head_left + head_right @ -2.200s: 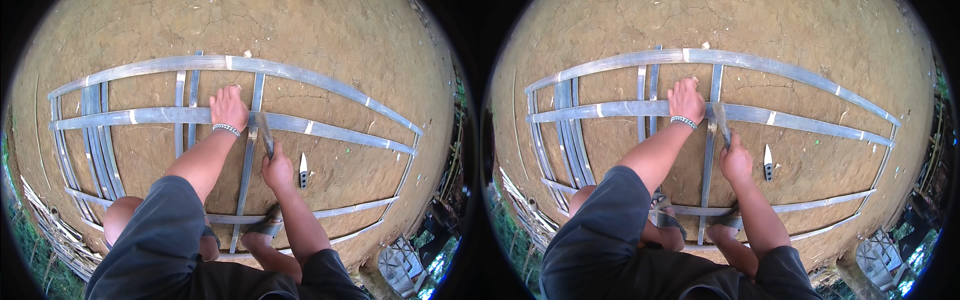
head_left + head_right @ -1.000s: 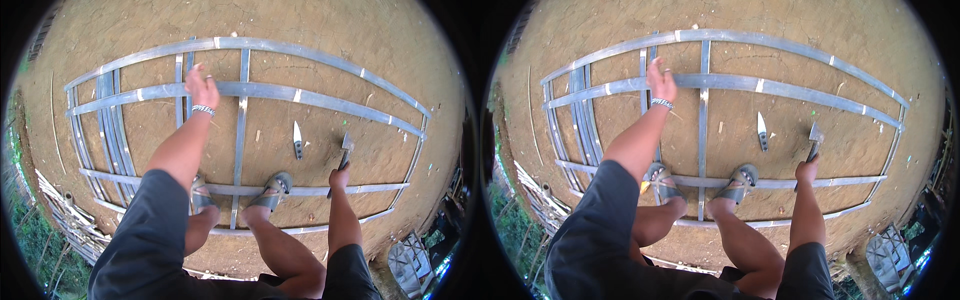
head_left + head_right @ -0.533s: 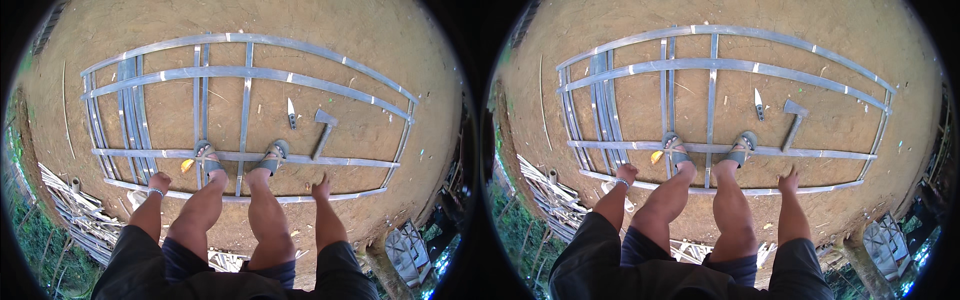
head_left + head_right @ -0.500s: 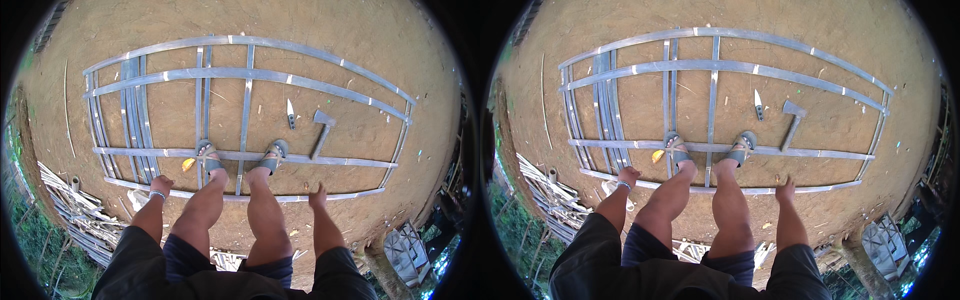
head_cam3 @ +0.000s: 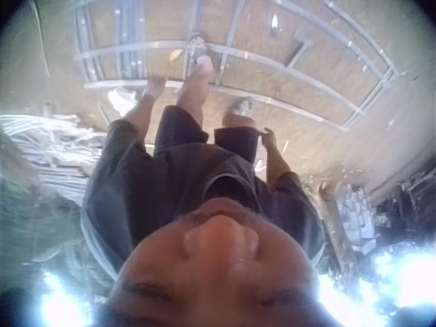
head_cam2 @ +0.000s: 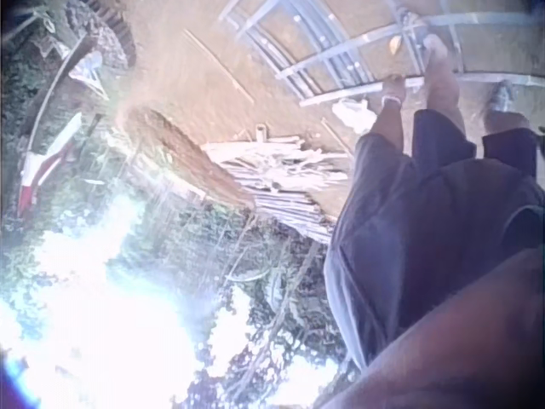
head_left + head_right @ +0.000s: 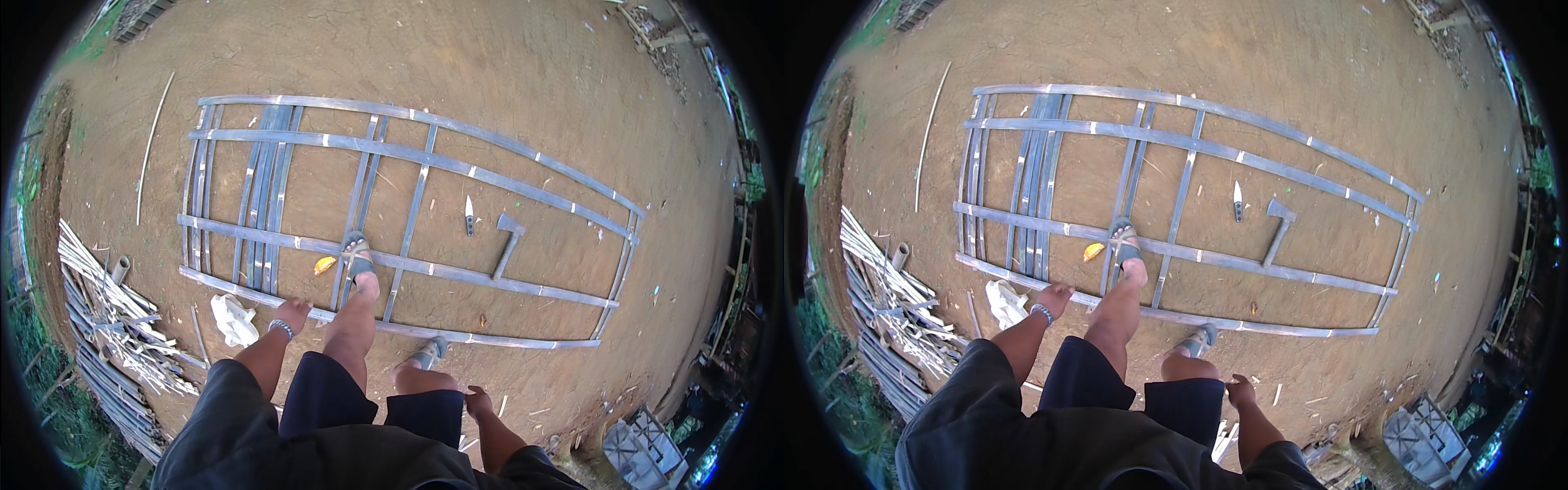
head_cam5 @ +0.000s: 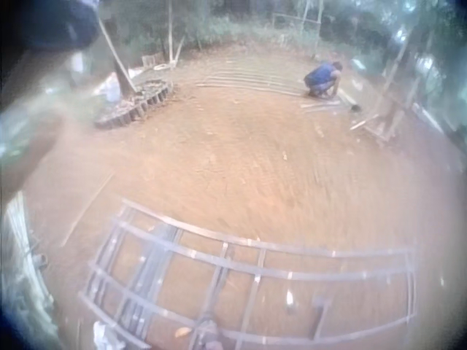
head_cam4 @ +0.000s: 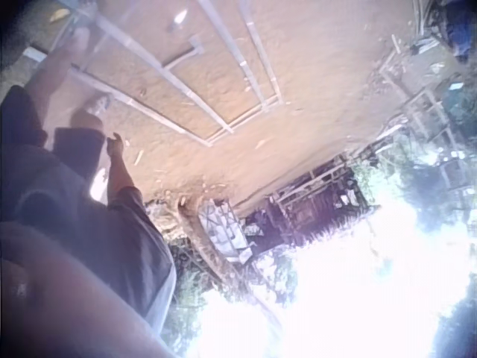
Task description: The person assembles a bamboo frame by aligning strips and securing them with a tool, then uses a knife and an axe to shape or notch the bamboo pieces.
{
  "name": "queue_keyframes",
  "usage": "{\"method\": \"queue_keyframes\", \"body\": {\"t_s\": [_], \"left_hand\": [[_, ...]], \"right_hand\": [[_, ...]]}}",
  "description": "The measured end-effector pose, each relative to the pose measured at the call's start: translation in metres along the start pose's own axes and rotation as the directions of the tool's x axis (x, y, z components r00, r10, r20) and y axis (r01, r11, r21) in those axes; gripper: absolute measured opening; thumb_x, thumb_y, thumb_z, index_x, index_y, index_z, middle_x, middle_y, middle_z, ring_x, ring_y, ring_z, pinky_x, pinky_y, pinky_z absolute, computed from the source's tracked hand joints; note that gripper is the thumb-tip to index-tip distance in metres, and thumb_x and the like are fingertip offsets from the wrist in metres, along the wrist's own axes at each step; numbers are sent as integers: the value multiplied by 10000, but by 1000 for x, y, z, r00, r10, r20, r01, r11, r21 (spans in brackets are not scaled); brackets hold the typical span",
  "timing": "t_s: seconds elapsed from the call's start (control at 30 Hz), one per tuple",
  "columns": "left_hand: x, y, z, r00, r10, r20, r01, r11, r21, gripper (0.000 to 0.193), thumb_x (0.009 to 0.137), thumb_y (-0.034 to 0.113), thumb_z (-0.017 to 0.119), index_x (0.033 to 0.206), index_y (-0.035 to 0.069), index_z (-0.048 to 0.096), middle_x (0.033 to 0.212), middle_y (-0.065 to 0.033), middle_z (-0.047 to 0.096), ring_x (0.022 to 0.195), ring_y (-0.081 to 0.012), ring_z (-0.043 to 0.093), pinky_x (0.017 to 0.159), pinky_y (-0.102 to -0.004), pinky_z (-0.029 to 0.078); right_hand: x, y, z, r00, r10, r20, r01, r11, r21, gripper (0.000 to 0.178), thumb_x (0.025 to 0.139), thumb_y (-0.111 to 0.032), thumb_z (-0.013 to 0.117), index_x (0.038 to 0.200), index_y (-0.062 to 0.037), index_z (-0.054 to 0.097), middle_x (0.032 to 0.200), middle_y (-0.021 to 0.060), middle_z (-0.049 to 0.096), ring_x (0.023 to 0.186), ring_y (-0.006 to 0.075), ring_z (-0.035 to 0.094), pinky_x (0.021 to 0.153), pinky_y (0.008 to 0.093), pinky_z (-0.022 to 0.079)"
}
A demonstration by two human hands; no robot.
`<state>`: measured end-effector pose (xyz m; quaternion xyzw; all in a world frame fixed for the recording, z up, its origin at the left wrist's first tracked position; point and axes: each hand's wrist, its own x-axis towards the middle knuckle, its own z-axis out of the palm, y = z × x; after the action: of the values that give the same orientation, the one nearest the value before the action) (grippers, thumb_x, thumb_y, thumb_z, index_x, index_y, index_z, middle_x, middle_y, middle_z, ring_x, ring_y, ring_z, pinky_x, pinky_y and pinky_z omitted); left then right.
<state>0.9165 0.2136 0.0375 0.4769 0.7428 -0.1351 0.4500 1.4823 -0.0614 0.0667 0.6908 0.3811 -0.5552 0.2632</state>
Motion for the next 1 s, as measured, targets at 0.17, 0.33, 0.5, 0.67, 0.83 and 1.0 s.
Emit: {"method": "queue_keyframes", "body": {"t_s": [0.17, 0.33, 0.5, 0.67, 0.83, 1.0], "left_hand": [[-116, -57, 28, 996, -62, 64, 60, 998, 38, 414, 916, 430, 629, 919, 18, 670, 933, -242, 691, 944, -415, 663, 834, -485, 512], [-251, -172, 129, 973, -115, 200, 36, 932, 360, 379, 928, 389, 601, 989, 33, 719, 1114, -219, 697, 1105, -394, 646, 956, -453, 518], [-302, -155, 164, 949, -312, -49, 315, 948, 48, 378, 933, 381, 605, 998, 29, 722, 1031, -209, 716, 1038, -342, 688, 917, -438, 537], [-303, -117, 166, 970, -228, -89, 202, 951, -236, 343, 888, 358, 683, 953, 23, 706, 946, -181, 729, 943, -336, 703, 835, -410, 538], [-278, -125, 221, 982, -163, -97, 122, 934, -337, 244, 907, 280, 692, 927, 37, 690, 797, -108, 702, 784, -209, 685, 747, -361, 528], [-263, -97, 289, 979, 81, 185, 34, 836, -548, 233, 937, 238, 681, 1036, 27, 666, 983, -97, 727, 919, -171, 685, 847, -332, 528]], "right_hand": [[-14, 16, -23, 967, 202, -154, -101, 861, 498, 543, 878, -260, 722, 1361, -60, 577, 942, 126, 731, 822, 197, 694, 724, 340, 540], [-62, 77, 10, 968, 49, -248, 39, 941, 337, 504, 887, -259, 699, 1337, -57, 595, 944, 127, 738, 863, 202, 703, 755, 341, 546], [-116, 165, 46, 998, 43, -52, -45, 999, -21, 493, 891, -359, 695, 1308, -105, 627, 1062, 150, 736, 1029, 294, 696, 908, 383, 541], [-111, 177, 41, 980, 183, -80, -189, 978, -83, 555, 868, -415, 715, 1334, -133, 611, 1261, 189, 665, 1159, 303, 650, 978, 396, 517], [-30, 97, 42, 983, 31, -180, -26, 999, 32, 543, 890, -389, 683, 1347, -112, 587, 1146, 184, 709, 1098, 322, 672, 957, 416, 527], [72, -41, 55, 963, -195, -185, 161, 970, -184, 564, 879, -310, 664, 1390, -111, 532, 1345, 166, 606, 1176, 325, 626, 1022, 424, 494]]}}
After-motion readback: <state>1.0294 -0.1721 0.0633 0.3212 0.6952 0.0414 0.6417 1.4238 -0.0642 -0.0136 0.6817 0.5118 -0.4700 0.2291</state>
